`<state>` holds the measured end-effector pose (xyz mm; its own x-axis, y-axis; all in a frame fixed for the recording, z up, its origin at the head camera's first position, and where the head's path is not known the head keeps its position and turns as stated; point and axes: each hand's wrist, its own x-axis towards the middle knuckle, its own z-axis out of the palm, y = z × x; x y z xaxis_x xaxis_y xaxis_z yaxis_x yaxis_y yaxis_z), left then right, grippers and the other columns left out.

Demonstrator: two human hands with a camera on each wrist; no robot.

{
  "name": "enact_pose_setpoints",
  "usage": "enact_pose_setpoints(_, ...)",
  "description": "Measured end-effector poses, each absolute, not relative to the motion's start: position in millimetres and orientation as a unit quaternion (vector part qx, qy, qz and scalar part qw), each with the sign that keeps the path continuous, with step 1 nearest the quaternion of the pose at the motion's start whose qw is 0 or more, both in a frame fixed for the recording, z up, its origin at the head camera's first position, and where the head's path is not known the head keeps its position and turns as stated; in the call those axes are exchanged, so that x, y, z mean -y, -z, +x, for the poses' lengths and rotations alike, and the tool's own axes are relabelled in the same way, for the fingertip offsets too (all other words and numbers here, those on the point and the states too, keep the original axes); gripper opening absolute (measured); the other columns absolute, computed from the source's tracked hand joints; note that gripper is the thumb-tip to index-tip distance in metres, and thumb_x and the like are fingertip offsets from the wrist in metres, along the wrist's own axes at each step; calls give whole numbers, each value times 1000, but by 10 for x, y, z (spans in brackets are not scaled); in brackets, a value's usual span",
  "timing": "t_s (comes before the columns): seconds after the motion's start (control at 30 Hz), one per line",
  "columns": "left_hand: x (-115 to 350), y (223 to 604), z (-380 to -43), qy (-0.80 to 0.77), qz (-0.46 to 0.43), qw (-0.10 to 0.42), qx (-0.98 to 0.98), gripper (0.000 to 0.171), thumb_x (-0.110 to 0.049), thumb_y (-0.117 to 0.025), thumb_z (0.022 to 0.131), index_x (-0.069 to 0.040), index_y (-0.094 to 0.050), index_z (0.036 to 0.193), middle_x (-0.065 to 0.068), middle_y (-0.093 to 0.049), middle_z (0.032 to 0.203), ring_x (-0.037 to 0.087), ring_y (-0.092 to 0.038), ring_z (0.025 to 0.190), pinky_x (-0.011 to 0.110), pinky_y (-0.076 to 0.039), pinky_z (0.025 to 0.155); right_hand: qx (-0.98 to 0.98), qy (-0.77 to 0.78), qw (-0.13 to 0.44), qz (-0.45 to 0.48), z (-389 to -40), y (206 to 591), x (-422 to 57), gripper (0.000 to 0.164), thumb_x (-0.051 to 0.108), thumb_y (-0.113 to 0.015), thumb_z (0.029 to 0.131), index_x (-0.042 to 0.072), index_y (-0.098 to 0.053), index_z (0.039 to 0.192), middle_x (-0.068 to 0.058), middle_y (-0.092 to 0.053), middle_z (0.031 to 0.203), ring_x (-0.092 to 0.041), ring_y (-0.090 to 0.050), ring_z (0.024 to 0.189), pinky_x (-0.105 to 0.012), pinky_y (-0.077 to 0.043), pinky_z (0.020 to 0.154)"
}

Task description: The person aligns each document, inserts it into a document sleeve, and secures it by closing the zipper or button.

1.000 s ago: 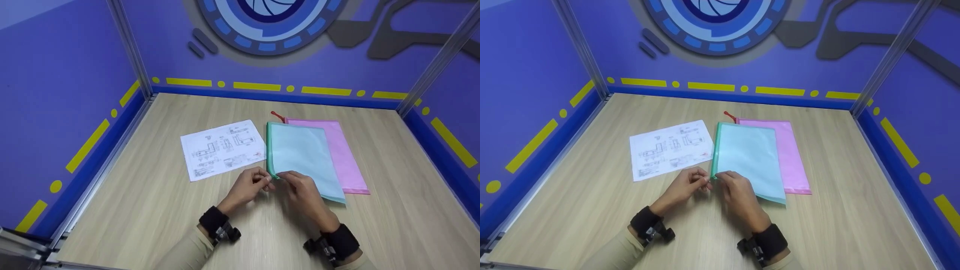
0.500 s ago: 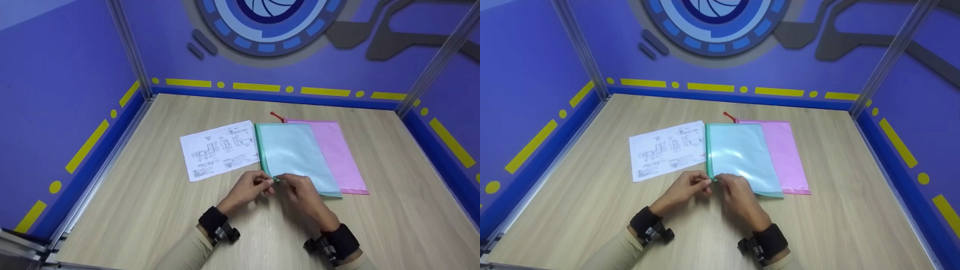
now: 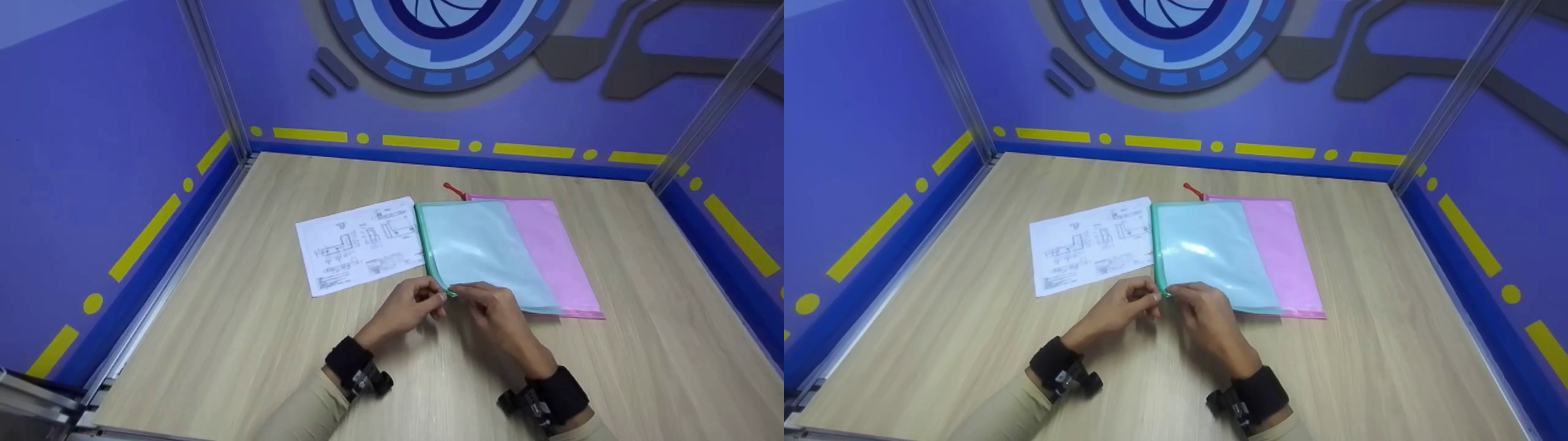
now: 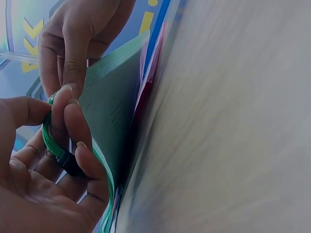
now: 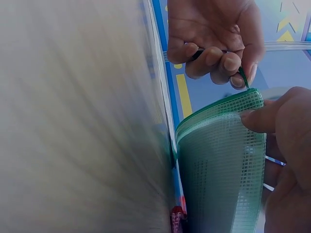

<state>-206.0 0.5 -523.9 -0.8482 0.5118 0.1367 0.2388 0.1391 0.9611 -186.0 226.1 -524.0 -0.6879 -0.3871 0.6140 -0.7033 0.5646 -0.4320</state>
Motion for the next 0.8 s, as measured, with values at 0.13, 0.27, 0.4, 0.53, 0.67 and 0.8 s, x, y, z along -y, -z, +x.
enact_pose_setpoints(0.13,1,5251,-2072,-602,247,112,-751,22,-19,-64,107,1,-70,108,10,-77,86,40,-72,82,43,-55,56,853,-343,232,318,-1859,5239,-2255,41,-25,-70,83,-1,-80,113,-14,-79,108,-27,-77,99,-38,-64,79)
enact_pose_setpoints(0.27,7,5257,-2080,-602,243,114,-752,20,-20,-64,107,-1,-71,108,4,-76,84,41,-72,82,39,-54,52,854,-340,231,319,-1855,5236,-2250,41,-25,-70,83,-1,-80,114,-13,-79,108,-26,-77,98,-38,-64,78)
enact_pose_setpoints(0.4,13,5268,-2087,-602,244,115,-752,20,-20,-64,107,-2,-71,108,-1,-76,84,41,-72,82,41,-56,51,858,-338,224,315,-1846,5223,-2249,40,-24,-70,84,0,-80,114,-13,-79,108,-25,-77,99,-38,-64,80)
enact_pose_setpoints(0.53,28,5273,-2096,-599,238,114,-756,22,-20,-63,107,0,-71,110,-2,-75,84,40,-73,82,41,-56,49,859,-342,219,312,-1838,5206,-2250,39,-23,-70,85,1,-81,115,-11,-79,108,-23,-76,100,-35,-63,81)
enact_pose_setpoints(0.67,42,5275,-2106,-596,228,111,-762,24,-21,-64,108,2,-71,112,-2,-75,84,37,-75,84,30,-52,50,854,-342,228,319,-1845,5206,-2253,39,-22,-71,85,1,-81,115,-10,-79,108,-19,-75,95,-30,-61,76)
enact_pose_setpoints(0.8,52,5284,-2111,-597,227,109,-762,24,-20,-64,108,2,-71,112,1,-75,86,34,-76,85,24,-49,55,851,-340,237,323,-1868,5226,-2256,41,-23,-71,84,2,-80,114,-7,-78,106,-11,-68,83,-26,-54,67)
